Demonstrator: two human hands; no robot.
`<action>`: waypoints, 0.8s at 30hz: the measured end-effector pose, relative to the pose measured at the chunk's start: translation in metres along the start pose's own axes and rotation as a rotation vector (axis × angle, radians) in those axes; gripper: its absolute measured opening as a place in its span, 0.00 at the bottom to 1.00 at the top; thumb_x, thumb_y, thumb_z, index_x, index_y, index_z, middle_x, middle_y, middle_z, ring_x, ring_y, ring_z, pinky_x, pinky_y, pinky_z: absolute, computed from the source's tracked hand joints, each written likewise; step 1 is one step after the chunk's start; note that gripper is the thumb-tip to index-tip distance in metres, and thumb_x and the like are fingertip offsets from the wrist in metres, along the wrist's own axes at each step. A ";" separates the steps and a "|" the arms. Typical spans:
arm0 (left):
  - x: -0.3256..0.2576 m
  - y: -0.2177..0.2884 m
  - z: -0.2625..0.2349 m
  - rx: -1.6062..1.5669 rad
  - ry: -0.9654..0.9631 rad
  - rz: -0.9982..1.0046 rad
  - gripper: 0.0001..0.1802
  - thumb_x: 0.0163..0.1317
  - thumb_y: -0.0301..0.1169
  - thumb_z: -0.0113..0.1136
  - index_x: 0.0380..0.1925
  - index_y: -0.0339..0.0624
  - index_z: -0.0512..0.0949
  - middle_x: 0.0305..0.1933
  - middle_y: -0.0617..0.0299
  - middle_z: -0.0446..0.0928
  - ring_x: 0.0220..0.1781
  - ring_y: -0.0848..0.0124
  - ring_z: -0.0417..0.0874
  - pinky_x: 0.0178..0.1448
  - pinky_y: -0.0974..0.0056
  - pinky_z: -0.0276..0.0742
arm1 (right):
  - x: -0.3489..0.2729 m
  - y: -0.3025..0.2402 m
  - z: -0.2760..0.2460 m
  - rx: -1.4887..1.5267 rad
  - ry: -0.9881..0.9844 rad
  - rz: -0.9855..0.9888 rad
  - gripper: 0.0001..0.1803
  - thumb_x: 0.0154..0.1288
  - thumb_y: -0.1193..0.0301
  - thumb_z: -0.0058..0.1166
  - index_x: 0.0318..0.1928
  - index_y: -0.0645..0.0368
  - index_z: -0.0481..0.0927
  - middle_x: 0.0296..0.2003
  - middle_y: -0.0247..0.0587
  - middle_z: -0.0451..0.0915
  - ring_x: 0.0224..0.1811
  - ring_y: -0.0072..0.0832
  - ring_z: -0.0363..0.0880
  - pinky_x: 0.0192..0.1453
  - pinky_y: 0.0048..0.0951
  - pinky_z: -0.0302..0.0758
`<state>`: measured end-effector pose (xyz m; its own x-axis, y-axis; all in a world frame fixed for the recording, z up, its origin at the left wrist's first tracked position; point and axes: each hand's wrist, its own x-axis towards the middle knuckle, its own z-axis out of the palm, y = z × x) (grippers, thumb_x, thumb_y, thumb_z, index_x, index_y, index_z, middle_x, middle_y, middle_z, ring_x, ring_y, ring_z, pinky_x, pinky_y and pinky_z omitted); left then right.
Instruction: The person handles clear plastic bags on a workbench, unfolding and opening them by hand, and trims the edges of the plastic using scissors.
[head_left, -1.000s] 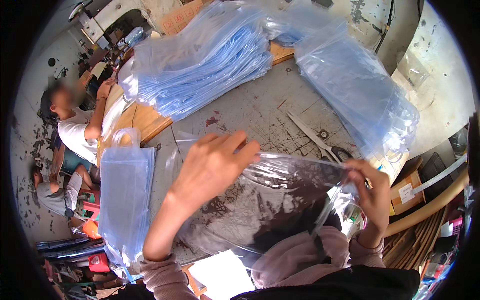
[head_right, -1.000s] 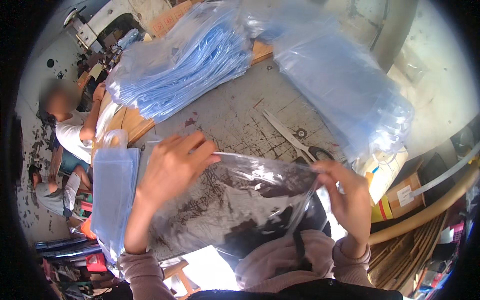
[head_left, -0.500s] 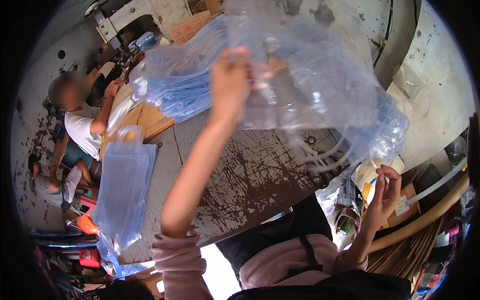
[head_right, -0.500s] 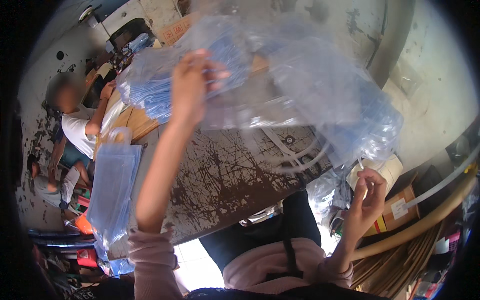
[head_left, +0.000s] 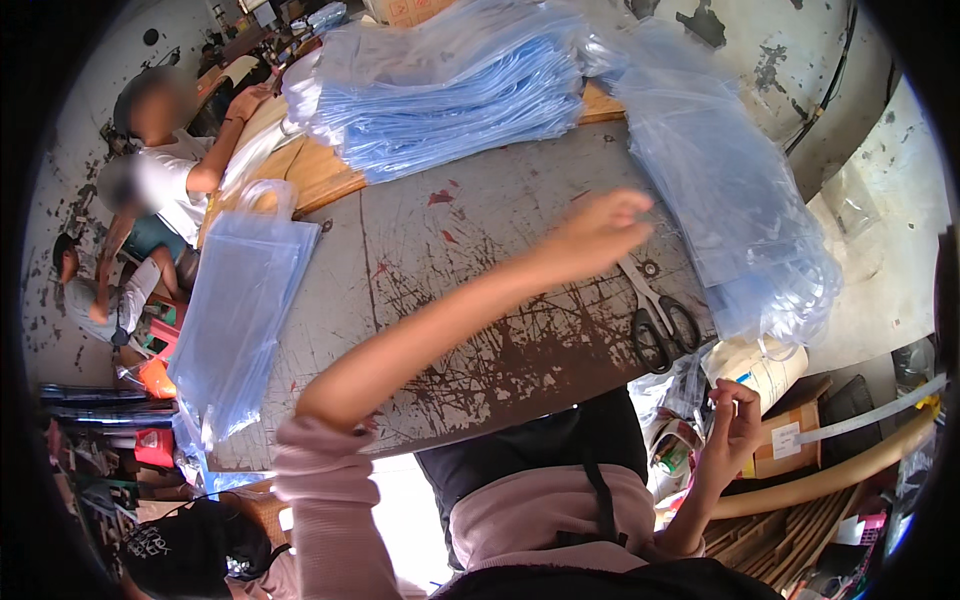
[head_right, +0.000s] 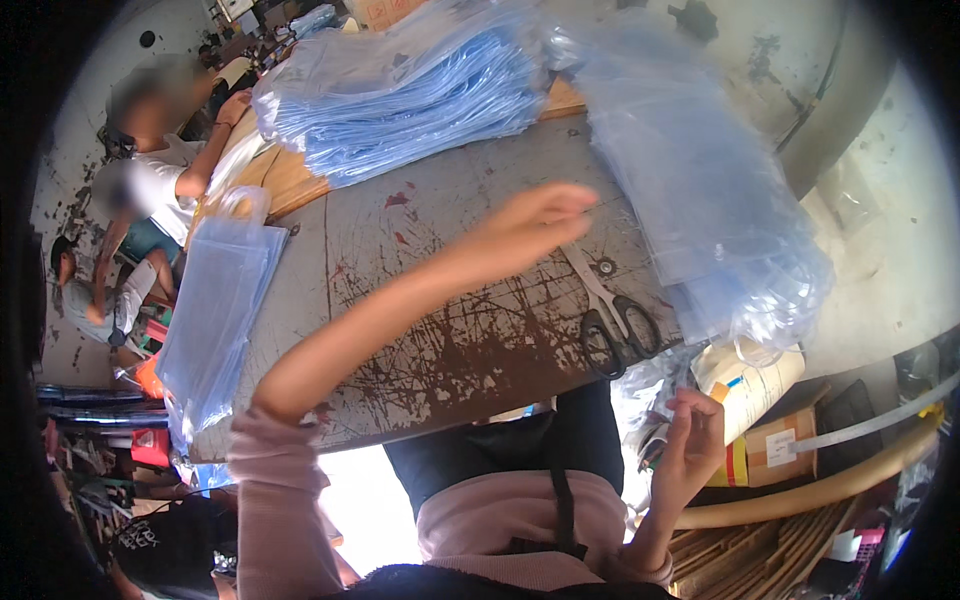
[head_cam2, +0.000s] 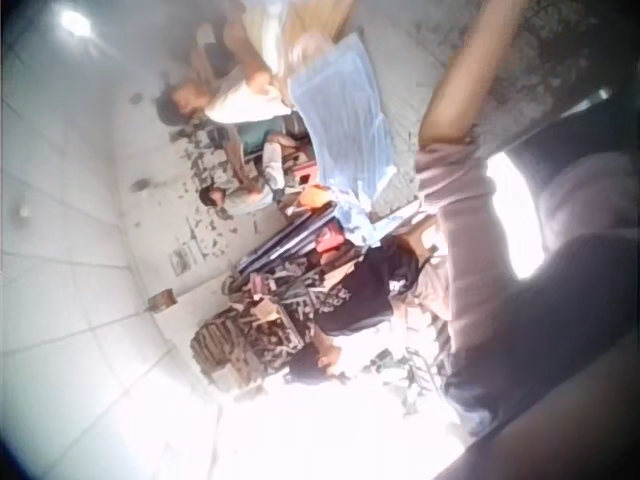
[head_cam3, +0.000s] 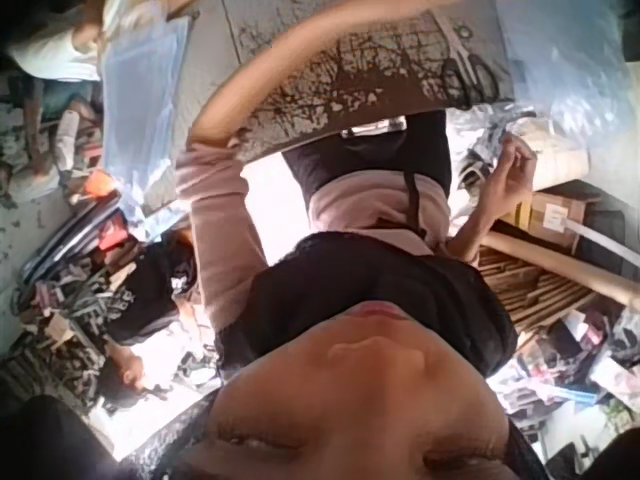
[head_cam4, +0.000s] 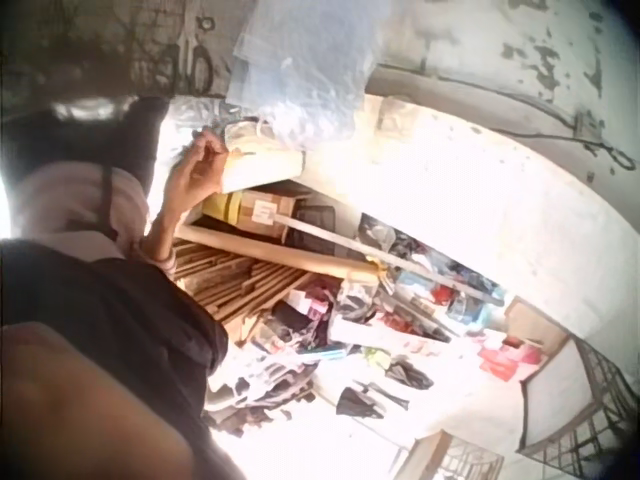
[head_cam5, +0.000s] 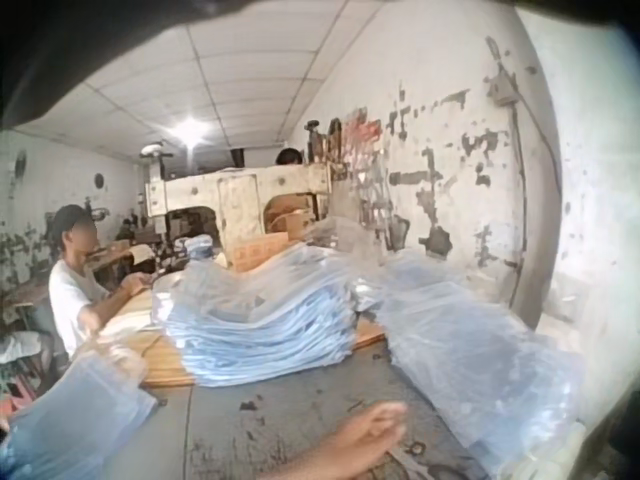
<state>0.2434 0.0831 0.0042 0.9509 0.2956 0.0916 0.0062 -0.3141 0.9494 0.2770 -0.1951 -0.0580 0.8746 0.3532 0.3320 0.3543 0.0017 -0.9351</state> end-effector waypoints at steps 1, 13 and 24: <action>-0.024 -0.008 -0.026 0.156 -0.016 0.068 0.20 0.65 0.41 0.53 0.54 0.46 0.73 0.56 0.57 0.73 0.62 0.66 0.70 0.60 0.61 0.70 | -0.002 0.004 0.003 0.074 -0.025 0.012 0.06 0.67 0.79 0.45 0.42 0.67 0.74 0.35 0.38 0.75 0.37 0.20 0.73 0.42 0.20 0.71; -0.262 -0.060 -0.189 1.388 0.718 -0.472 0.19 0.62 0.35 0.56 0.50 0.37 0.73 0.43 0.41 0.76 0.44 0.45 0.78 0.46 0.50 0.74 | 0.001 -0.015 0.060 0.202 -0.261 0.074 0.03 0.65 0.80 0.49 0.39 0.66 0.75 0.33 0.38 0.74 0.35 0.21 0.75 0.42 0.20 0.70; -0.259 0.015 -0.143 0.903 0.469 -0.358 0.07 0.63 0.29 0.53 0.30 0.35 0.73 0.23 0.49 0.77 0.24 0.55 0.82 0.31 0.58 0.76 | -0.004 -0.020 0.057 0.080 -0.380 -0.012 0.04 0.64 0.80 0.48 0.39 0.66 0.75 0.34 0.39 0.75 0.36 0.21 0.75 0.41 0.20 0.70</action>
<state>-0.0474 0.1307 0.0374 0.6365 0.7584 0.1408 0.6688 -0.6335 0.3891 0.2479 -0.1433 -0.0473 0.6808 0.6739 0.2872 0.3234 0.0752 -0.9433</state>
